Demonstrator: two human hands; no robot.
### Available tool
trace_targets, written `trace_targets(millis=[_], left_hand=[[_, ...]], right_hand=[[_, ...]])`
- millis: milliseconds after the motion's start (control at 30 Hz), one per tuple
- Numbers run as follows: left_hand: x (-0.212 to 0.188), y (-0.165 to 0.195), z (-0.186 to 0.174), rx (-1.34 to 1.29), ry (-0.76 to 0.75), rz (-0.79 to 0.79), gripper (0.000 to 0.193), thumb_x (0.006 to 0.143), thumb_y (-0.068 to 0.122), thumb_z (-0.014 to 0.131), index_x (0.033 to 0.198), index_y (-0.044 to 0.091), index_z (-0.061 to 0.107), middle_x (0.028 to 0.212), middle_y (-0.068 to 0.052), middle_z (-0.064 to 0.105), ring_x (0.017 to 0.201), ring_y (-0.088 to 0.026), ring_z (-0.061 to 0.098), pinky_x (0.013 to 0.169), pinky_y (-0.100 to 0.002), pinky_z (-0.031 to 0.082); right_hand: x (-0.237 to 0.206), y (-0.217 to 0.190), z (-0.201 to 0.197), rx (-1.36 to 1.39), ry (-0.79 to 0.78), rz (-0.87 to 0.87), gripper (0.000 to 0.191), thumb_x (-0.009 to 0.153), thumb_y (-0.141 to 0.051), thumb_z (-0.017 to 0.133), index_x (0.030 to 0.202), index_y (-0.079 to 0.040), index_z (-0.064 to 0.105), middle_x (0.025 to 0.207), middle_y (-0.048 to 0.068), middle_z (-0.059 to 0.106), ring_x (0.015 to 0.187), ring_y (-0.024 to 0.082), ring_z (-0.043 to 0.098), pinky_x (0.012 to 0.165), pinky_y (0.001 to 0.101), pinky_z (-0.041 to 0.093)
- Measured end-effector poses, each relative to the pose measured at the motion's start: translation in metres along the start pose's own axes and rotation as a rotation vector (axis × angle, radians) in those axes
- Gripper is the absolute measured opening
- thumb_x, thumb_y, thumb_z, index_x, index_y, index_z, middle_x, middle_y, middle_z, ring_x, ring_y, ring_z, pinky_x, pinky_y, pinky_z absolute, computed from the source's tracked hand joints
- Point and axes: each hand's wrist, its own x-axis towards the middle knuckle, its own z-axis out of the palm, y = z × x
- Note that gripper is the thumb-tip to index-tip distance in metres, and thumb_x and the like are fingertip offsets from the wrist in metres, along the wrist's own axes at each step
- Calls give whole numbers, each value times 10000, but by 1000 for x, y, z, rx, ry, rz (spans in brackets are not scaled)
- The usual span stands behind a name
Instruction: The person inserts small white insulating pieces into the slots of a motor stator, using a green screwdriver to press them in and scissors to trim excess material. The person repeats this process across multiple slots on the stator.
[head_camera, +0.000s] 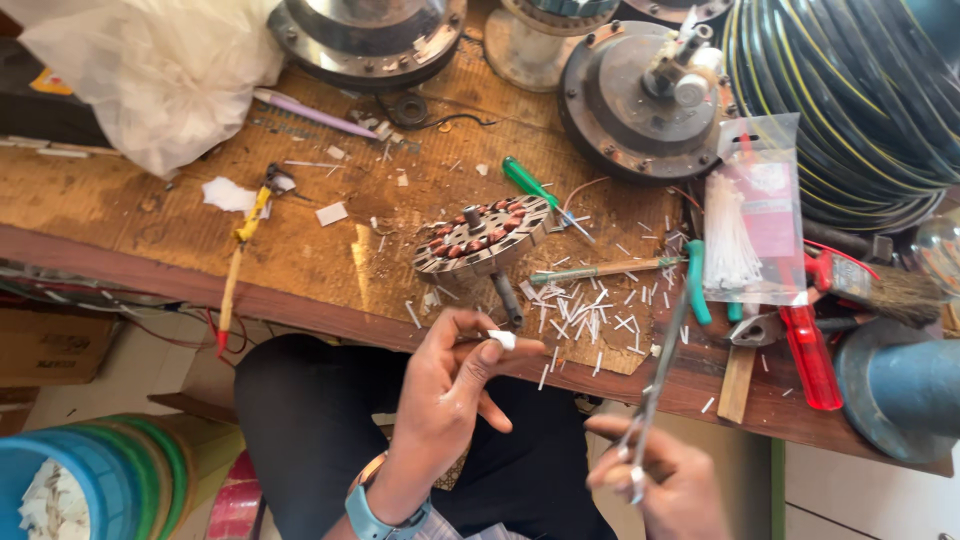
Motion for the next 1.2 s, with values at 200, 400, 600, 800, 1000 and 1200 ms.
trace_targets(millis=[200,400,600,800,1000,1200], left_hand=[[-10,-7,-7,-160,-79,-97,192,969,179,590,1074,24,545,993,-136,748,755,-144,783,399,-217,522],[-14,-7,-10,20,5,84,106,948,70,703,1037,18,680,874,-63,692,585,-80,610,456,-193,443],[-19,-1,-4,139,10,41,55,925,63,696,952,17,684,844,-58,726,685,-102,759,440,-197,504],[-17,-11,-3,84,-19,33,65,950,57,660,968,-4,653,843,-92,726,630,-143,766,421,-199,492],[-15,-22,-9,51,6,65,70,953,53,675,978,-11,662,849,-124,763,590,-131,716,424,-202,494],[-24,-32,2,43,-9,126,126,939,39,700,1023,-53,692,882,-112,754,742,-123,740,465,-208,542]], right_hand=[[32,-68,-43,-433,101,-54,809,692,-268,825,1419,-124,503,965,43,820,891,135,772,789,307,610],[69,-144,-39,-1602,49,166,386,903,-446,731,1200,-201,721,863,64,810,850,203,777,770,321,589],[59,-161,-6,-905,307,-402,311,896,-144,728,1204,-99,722,1026,139,771,819,210,783,711,337,596],[61,-132,54,-355,-2,-676,240,828,-34,786,1066,-53,760,932,67,794,808,139,781,691,262,625],[65,-125,62,-356,-72,-697,138,853,-24,774,988,-50,758,871,52,777,762,131,776,658,264,622],[61,-129,49,-465,-43,-922,142,806,-39,802,918,-64,719,895,56,755,757,157,762,631,272,597]])
